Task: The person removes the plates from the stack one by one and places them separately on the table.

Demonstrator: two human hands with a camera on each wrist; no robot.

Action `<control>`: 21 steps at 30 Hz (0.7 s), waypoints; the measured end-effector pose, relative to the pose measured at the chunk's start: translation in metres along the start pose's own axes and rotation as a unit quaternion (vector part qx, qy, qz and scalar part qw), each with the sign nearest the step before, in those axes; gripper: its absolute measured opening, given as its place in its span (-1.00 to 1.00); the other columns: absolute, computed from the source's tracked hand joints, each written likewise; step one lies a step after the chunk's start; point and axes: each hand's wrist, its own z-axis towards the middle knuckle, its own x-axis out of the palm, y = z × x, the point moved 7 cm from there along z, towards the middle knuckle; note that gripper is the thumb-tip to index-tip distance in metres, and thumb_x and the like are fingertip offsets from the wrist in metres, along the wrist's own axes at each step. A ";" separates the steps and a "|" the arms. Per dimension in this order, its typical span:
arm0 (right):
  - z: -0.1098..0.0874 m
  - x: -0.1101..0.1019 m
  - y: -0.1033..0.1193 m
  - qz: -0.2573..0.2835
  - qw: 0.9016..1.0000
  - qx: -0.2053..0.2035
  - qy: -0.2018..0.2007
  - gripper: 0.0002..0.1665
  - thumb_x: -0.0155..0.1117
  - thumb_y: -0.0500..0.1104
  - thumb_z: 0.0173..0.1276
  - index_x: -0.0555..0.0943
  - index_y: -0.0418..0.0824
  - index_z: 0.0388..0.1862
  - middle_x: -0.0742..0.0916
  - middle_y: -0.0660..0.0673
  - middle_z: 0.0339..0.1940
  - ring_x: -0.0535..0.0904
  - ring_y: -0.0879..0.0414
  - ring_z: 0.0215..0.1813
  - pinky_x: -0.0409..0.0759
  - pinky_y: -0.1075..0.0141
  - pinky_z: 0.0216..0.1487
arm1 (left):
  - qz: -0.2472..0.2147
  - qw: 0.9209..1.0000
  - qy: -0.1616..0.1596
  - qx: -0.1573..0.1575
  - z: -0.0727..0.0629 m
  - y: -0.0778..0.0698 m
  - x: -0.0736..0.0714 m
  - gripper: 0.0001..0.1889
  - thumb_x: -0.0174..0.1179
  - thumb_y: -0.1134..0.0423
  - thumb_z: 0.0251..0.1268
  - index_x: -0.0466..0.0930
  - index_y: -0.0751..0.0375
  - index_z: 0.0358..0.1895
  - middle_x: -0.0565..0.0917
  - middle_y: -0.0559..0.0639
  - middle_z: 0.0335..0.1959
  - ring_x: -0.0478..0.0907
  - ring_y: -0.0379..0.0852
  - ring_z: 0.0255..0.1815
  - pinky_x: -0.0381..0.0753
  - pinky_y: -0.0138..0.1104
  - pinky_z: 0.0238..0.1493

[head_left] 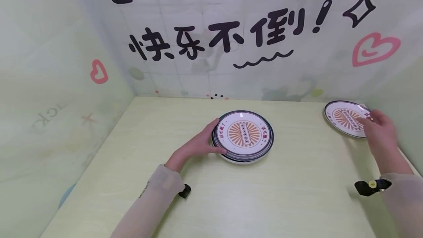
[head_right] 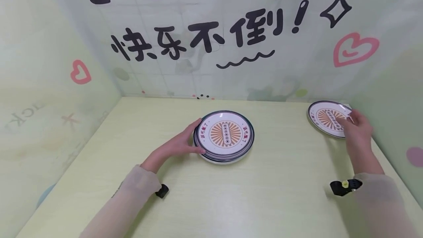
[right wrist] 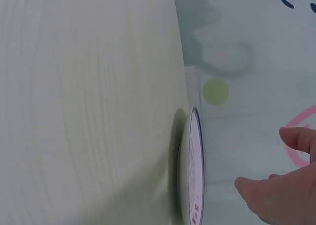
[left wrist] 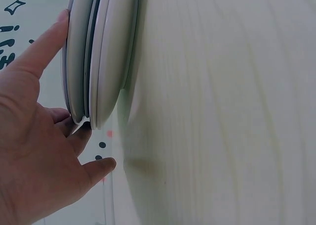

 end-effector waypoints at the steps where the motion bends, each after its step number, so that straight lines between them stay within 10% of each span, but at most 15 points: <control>1: -0.001 0.005 0.001 -0.007 1.000 -0.005 0.007 -0.04 0.19 -0.04 0.48 -0.12 0.08 0.66 0.01 0.23 0.66 -0.12 0.46 0.60 -0.01 0.68 0.51 | -0.001 1.000 -0.001 0.001 0.000 0.000 0.000 0.26 0.48 -0.09 0.07 -0.32 0.01 0.64 -0.17 0.02 0.68 -0.20 0.03 0.69 -0.02 -0.03 0.66; 10: -0.007 0.066 0.003 0.064 0.993 -0.041 0.088 -0.02 0.20 -0.16 0.48 -0.16 -0.07 0.66 -0.02 0.04 0.69 -0.15 0.26 0.67 0.07 0.60 0.52 | 0.001 1.000 -0.001 -0.009 0.000 0.002 0.002 0.26 0.49 -0.07 0.06 -0.32 -0.01 0.64 -0.16 0.00 0.68 -0.18 0.02 0.69 -0.01 -0.03 0.65; 16: -0.016 0.102 0.007 0.098 0.984 -0.063 0.135 0.01 0.23 -0.22 0.45 -0.15 -0.16 0.66 -0.01 -0.06 0.68 -0.11 0.17 0.68 0.41 0.77 0.16 | 0.006 1.000 -0.003 -0.003 0.001 0.001 0.002 0.26 0.49 -0.08 0.06 -0.32 -0.01 0.64 -0.15 0.01 0.68 -0.17 0.04 0.68 0.01 -0.02 0.65; 21: -0.028 0.128 0.010 0.066 0.980 -0.083 0.169 -0.02 0.22 -0.18 0.47 -0.12 -0.16 0.66 0.05 -0.10 0.68 -0.11 0.04 0.68 0.23 0.55 0.48 | 0.007 1.000 -0.003 -0.002 0.000 0.000 0.000 0.26 0.49 -0.06 0.06 -0.31 0.01 0.64 -0.16 0.02 0.68 -0.17 0.03 0.68 0.00 -0.03 0.65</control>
